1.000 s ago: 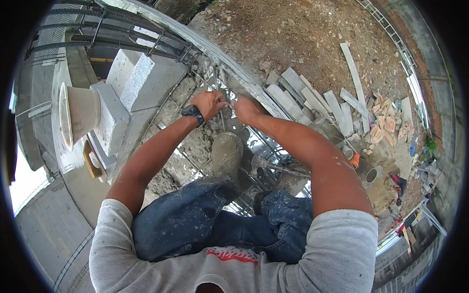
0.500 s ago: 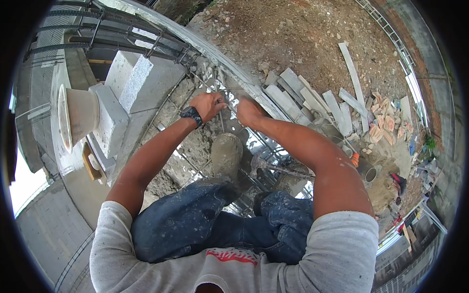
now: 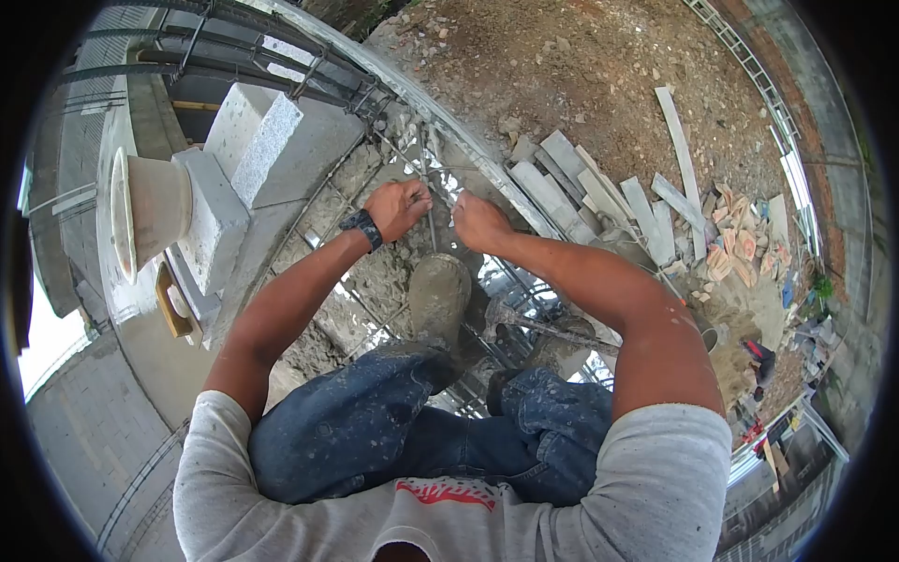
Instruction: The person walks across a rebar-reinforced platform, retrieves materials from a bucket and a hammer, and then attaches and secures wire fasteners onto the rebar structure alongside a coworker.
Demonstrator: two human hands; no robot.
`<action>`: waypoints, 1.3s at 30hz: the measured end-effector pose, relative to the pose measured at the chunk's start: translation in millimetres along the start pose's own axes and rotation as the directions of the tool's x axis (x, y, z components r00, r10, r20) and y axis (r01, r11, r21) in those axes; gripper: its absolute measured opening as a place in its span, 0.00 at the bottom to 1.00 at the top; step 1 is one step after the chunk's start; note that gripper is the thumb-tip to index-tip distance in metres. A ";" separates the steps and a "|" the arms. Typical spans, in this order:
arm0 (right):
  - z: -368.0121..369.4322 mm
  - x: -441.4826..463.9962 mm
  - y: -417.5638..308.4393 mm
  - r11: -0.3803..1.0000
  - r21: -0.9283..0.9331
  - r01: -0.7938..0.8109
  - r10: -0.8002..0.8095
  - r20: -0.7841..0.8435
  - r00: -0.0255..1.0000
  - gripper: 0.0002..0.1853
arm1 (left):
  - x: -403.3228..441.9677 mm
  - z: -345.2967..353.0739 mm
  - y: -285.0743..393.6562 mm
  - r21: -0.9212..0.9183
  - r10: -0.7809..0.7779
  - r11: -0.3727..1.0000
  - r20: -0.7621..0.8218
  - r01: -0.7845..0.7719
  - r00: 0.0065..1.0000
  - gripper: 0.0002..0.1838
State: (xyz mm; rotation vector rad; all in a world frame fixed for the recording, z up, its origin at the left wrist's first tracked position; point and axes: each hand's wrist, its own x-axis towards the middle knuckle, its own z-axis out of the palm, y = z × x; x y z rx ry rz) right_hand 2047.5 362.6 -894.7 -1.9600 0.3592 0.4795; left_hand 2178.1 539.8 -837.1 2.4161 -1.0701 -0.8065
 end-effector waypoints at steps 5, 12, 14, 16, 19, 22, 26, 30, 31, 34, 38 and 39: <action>-18.0 -8.2 -9.1 0.977 -0.164 0.137 -0.111 0.157 0.981 0.12 | 1.4 -2.0 6.7 -0.053 0.020 0.998 0.015 -0.019 1.000 0.14; -19.2 -11.4 -17.3 0.911 -0.351 0.217 -0.194 0.099 0.976 0.12 | 9.0 11.9 2.0 0.027 -0.025 0.999 0.007 0.025 1.000 0.13; -16.3 -10.1 -13.8 0.914 -0.365 0.175 -0.162 0.064 0.985 0.13 | 9.9 13.8 2.5 0.034 -0.023 0.999 0.000 0.023 1.000 0.13; -15.2 -8.4 -10.8 0.925 -0.354 0.139 -0.135 0.035 0.990 0.14 | 10.2 13.0 3.4 0.014 -0.025 1.000 0.007 0.025 1.000 0.13; -23.6 -6.9 -19.5 0.945 -0.316 0.079 -0.037 0.138 0.990 0.14 | 8.6 13.6 2.9 -0.009 -0.013 1.000 -0.005 0.013 1.000 0.12; -15.1 -7.3 -17.9 0.962 -0.274 0.018 0.010 0.101 0.995 0.15 | 7.7 13.2 6.4 0.003 -0.030 1.000 -0.024 0.030 0.999 0.11; -15.9 1.2 -12.5 0.976 -0.214 0.034 0.003 0.169 0.986 0.15 | 11.1 17.6 11.2 0.036 -0.083 0.996 -0.002 0.083 0.997 0.11; -20.9 12.3 -1.2 0.971 -0.171 0.167 -0.127 0.219 0.967 0.15 | 14.6 8.8 22.1 0.041 -0.102 0.994 0.069 0.099 0.992 0.10; -18.2 13.8 3.6 0.967 -0.162 0.196 -0.160 0.209 0.965 0.15 | 16.5 8.1 23.3 0.046 -0.101 0.994 0.086 0.097 0.991 0.10; -14.5 12.7 7.2 0.973 -0.169 0.157 -0.123 0.196 0.973 0.13 | 22.6 8.9 25.3 0.119 -0.059 0.992 0.108 0.046 0.992 0.10; -8.1 5.9 0.1 0.963 -0.267 0.029 0.005 0.125 0.992 0.11 | 26.3 9.6 28.9 0.196 -0.057 0.980 0.154 0.026 0.986 0.12; -9.4 2.0 -6.2 0.955 -0.298 0.003 0.032 0.112 0.993 0.11 | 25.8 10.1 28.9 0.173 -0.067 0.984 0.151 0.041 0.986 0.13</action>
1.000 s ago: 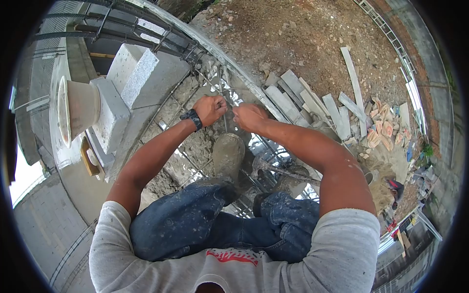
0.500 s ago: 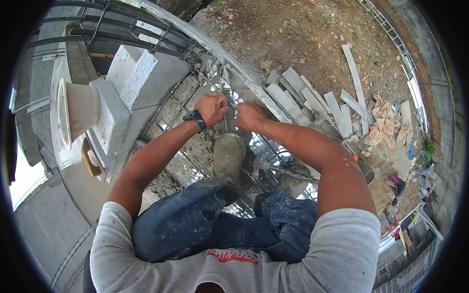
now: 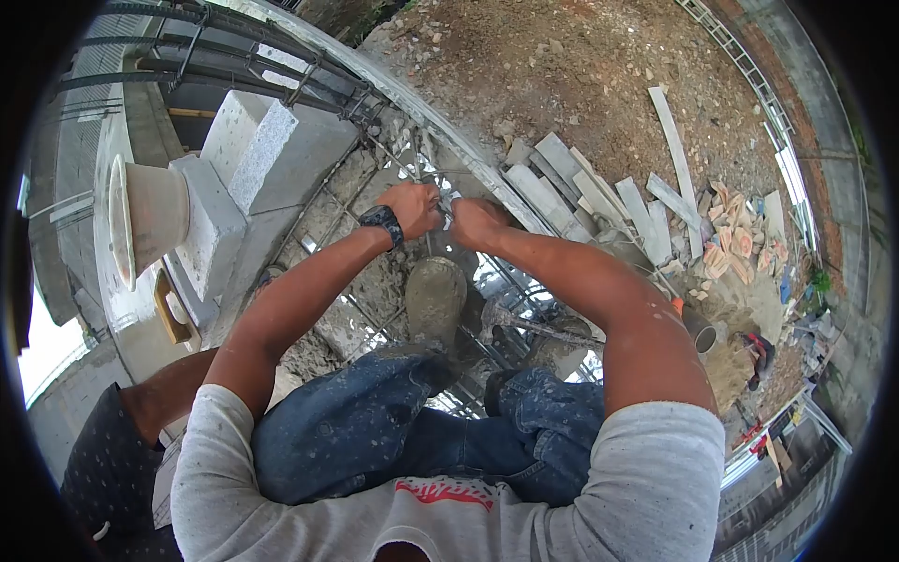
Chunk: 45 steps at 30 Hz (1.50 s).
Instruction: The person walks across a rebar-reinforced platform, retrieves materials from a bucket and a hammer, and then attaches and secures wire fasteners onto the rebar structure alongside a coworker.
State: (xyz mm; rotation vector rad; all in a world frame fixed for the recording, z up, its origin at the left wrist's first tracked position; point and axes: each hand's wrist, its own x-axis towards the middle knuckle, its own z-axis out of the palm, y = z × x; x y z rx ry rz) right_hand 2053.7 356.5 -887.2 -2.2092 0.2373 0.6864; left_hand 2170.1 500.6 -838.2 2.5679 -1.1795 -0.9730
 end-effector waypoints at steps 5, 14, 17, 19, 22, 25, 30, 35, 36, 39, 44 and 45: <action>-4.8 -6.6 -12.3 1.000 -0.009 -0.027 0.027 -0.029 0.999 0.12 | -9.0 17.2 -19.4 -0.116 0.101 0.988 -0.055 -0.107 0.993 0.15; -11.4 -10.8 -14.3 1.000 -0.017 -0.008 0.008 0.003 1.000 0.12 | -9.8 10.8 -20.2 -0.308 0.109 0.941 -0.110 -0.138 0.988 0.10; -12.8 -10.7 -16.1 0.999 0.001 -0.040 0.040 0.027 0.999 0.13 | -2.0 12.6 -19.7 -0.084 0.104 0.990 -0.083 -0.111 0.991 0.10; -12.0 -9.4 -14.1 0.998 0.010 -0.058 0.057 0.053 0.997 0.14 | -0.8 15.4 -16.3 -0.008 0.072 0.997 -0.041 -0.073 0.997 0.11; -1.8 -2.2 -13.0 0.996 -0.068 -0.049 0.052 0.032 0.998 0.16 | -2.2 13.1 -8.5 0.032 0.017 0.999 0.003 -0.017 1.000 0.11; -0.1 -4.7 -13.2 0.963 -0.263 0.055 -0.048 0.032 0.998 0.17 | -6.7 9.2 -8.1 -0.039 0.032 0.999 -0.002 -0.032 0.999 0.12; 0.6 -4.1 -14.8 0.972 -0.228 0.052 -0.055 -0.006 0.998 0.15 | -12.9 18.3 -7.0 -0.187 -0.026 0.982 -0.112 0.005 0.993 0.14; -9.7 -3.0 -19.8 0.961 -0.273 0.047 -0.037 0.042 0.998 0.13 | -4.0 19.1 -3.1 -0.034 -0.021 0.999 -0.077 0.018 0.997 0.12; -8.9 -3.6 -19.4 0.952 -0.298 0.075 -0.068 0.035 0.997 0.12 | -2.6 19.1 -4.2 -0.056 -0.021 0.998 -0.083 0.016 0.996 0.12; 9.6 4.1 -0.5 0.878 -0.422 0.224 -0.268 -0.047 0.962 0.12 | -2.0 20.2 4.5 -0.040 -0.064 0.997 -0.055 0.062 0.996 0.13; 16.8 6.9 3.3 0.843 -0.489 0.226 -0.286 -0.052 0.957 0.14 | -5.1 9.2 18.9 0.021 -0.114 0.993 -0.033 0.115 0.993 0.13; 16.9 6.2 2.0 0.857 -0.469 0.212 -0.270 -0.060 0.961 0.14 | -7.1 10.3 19.2 0.015 -0.115 0.993 -0.045 0.116 0.992 0.13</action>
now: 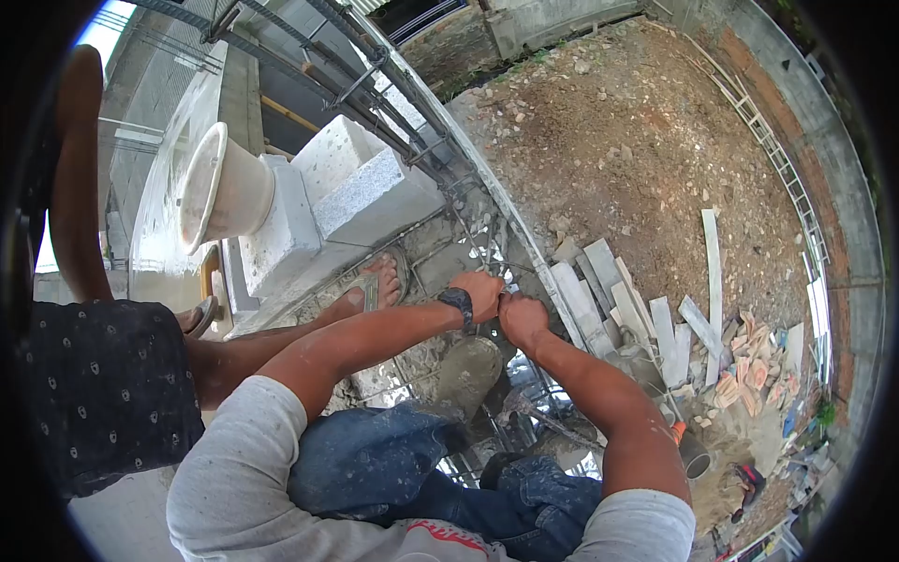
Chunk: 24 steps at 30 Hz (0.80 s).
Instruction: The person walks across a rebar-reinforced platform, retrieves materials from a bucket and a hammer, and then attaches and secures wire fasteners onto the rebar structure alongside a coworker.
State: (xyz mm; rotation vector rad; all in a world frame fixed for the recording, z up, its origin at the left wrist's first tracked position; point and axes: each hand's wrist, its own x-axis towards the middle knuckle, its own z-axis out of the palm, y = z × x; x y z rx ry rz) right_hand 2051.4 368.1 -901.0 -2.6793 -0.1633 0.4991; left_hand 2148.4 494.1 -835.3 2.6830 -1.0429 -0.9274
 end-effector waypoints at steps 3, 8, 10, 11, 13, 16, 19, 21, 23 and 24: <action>-5.2 2.8 -2.9 0.991 0.103 -0.084 0.081 0.036 0.996 0.14 | -1.4 4.0 -3.4 0.017 0.016 1.000 -0.022 -0.016 1.000 0.13; -26.0 2.3 3.9 0.901 0.398 -0.171 0.140 0.104 0.985 0.18 | -1.0 17.3 -12.6 0.030 0.039 0.999 -0.060 -0.037 0.997 0.13; -24.6 3.3 9.2 0.816 0.551 -0.175 0.156 0.081 0.984 0.17 | -1.9 17.4 -13.4 0.009 0.020 1.000 -0.051 -0.020 0.999 0.13; -23.4 5.9 11.5 0.782 0.590 -0.202 0.172 0.107 0.979 0.17 | -1.7 17.2 -14.6 -0.003 0.031 1.000 -0.053 -0.031 0.998 0.13; -13.4 14.6 17.4 0.699 0.666 -0.260 0.202 0.164 0.965 0.16 | -3.2 15.2 -15.9 -0.025 0.055 0.998 -0.048 -0.056 0.997 0.12; 15.2 25.9 25.9 0.578 0.778 -0.248 0.166 0.185 0.969 0.15 | -4.7 12.8 -19.1 -0.077 0.074 0.994 -0.049 -0.078 0.996 0.12; 35.2 31.9 35.7 0.769 0.632 -0.095 0.020 0.125 0.992 0.13 | -5.4 15.8 -21.3 -0.088 0.071 0.993 -0.055 -0.076 0.996 0.11; 51.1 39.3 47.0 0.951 0.198 0.240 -0.254 0.049 0.966 0.10 | -4.1 20.1 -21.9 -0.087 0.062 0.994 -0.076 -0.069 0.995 0.11; 74.5 45.6 54.9 0.950 0.167 0.264 -0.268 0.002 0.963 0.09 | -4.0 16.6 -16.3 -0.037 0.036 0.999 -0.053 -0.038 0.998 0.11; 84.9 49.7 56.4 0.937 0.312 0.155 -0.163 0.000 0.987 0.10 | -3.6 14.7 -14.4 -0.019 0.027 0.999 -0.039 -0.027 0.999 0.11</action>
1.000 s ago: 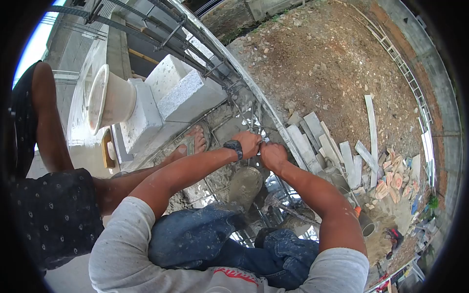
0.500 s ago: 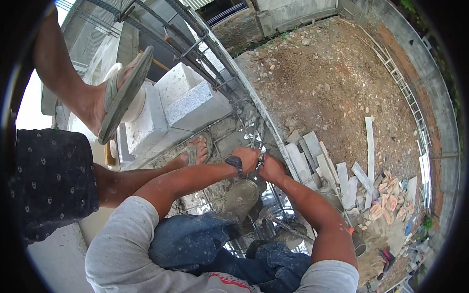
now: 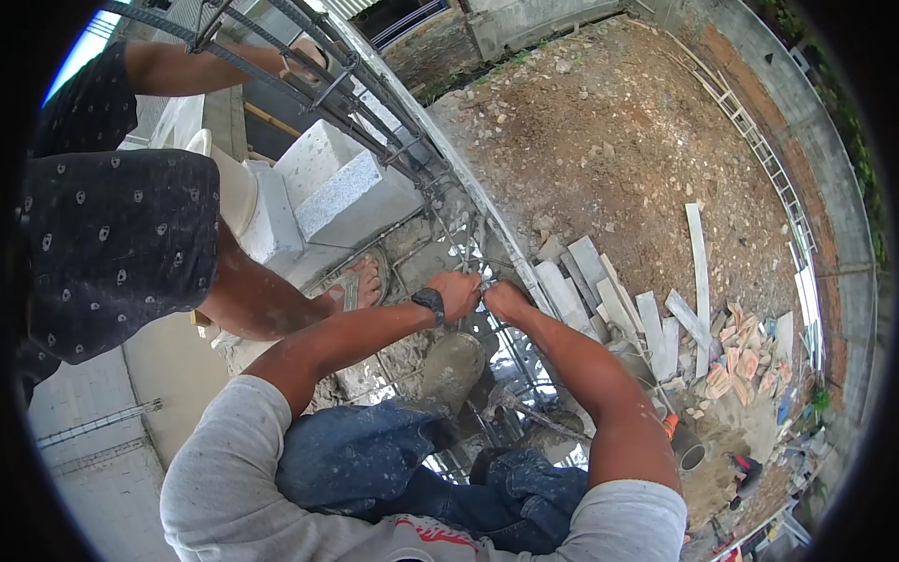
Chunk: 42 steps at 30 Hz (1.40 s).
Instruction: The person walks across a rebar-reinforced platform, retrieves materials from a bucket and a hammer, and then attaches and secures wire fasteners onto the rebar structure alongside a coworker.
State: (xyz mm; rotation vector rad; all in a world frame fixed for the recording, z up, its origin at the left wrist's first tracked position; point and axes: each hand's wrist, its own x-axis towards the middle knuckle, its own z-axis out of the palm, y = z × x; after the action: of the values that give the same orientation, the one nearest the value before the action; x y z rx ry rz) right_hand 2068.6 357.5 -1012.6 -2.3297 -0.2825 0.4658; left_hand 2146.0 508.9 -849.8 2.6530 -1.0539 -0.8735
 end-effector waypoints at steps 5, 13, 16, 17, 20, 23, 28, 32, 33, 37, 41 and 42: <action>-82.7 -22.2 -68.5 0.985 0.013 -0.174 0.173 0.050 0.984 0.13 | 6.5 -5.4 9.9 0.082 0.026 0.996 0.055 -0.031 0.998 0.11; -61.0 -23.6 -51.2 0.971 -0.209 0.112 -0.086 0.131 0.988 0.16 | 8.4 -1.0 4.6 0.066 0.039 0.997 0.023 -0.041 0.999 0.13; -62.3 -32.3 -65.7 0.973 0.044 -0.226 0.225 0.023 0.974 0.15 | 7.9 -3.1 -5.5 -0.015 0.090 0.996 0.046 -0.090 0.995 0.14; -74.8 -38.5 -79.8 0.953 0.060 -0.298 0.298 0.008 0.954 0.14 | 3.7 -5.0 -6.0 -0.036 0.087 0.996 0.029 -0.086 0.996 0.15; -81.1 -41.9 -89.9 0.912 0.067 -0.404 0.405 -0.001 0.914 0.14 | -4.7 -7.0 -13.3 -0.084 0.063 0.994 -0.056 -0.067 0.996 0.16; -82.7 -35.4 -88.0 0.911 0.069 -0.407 0.407 0.019 0.913 0.13 | -6.0 -4.3 -19.1 -0.216 0.058 0.973 -0.141 -0.088 0.988 0.14; -94.0 -32.1 -100.9 0.838 0.130 -0.529 0.541 -0.081 0.837 0.13 | 0.8 -1.8 -27.7 -0.263 0.067 0.961 -0.089 -0.088 0.994 0.12; -74.1 -25.9 -93.2 0.819 0.213 -0.532 0.566 -0.154 0.810 0.14 | 13.1 -4.3 -41.6 -0.410 0.021 0.912 0.014 -0.014 1.000 0.11; -73.3 -26.8 -93.6 0.814 0.230 -0.533 0.572 -0.160 0.804 0.13 | 14.6 -7.8 -40.1 -0.409 -0.029 0.911 0.043 0.045 0.999 0.12; -64.0 -21.0 -89.4 0.788 0.305 -0.534 0.601 -0.197 0.774 0.12 | 19.4 -21.4 -36.5 -0.366 -0.174 0.909 0.102 0.199 0.980 0.18; -61.0 -17.9 -88.8 0.741 0.435 -0.511 0.622 -0.160 0.767 0.13 | 22.5 -25.5 -33.6 -0.356 -0.237 0.896 0.120 0.264 0.964 0.23; -60.6 -22.0 -89.7 0.754 0.464 -0.464 0.596 -0.187 0.781 0.13 | 21.9 -26.3 -31.9 -0.338 -0.253 0.900 0.109 0.275 0.961 0.24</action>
State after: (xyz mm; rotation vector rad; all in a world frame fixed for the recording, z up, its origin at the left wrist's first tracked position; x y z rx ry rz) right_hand 2067.4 376.0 -903.7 -2.0046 0.6220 0.3543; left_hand 2192.3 516.0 -849.4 2.5044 -0.4885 -1.0858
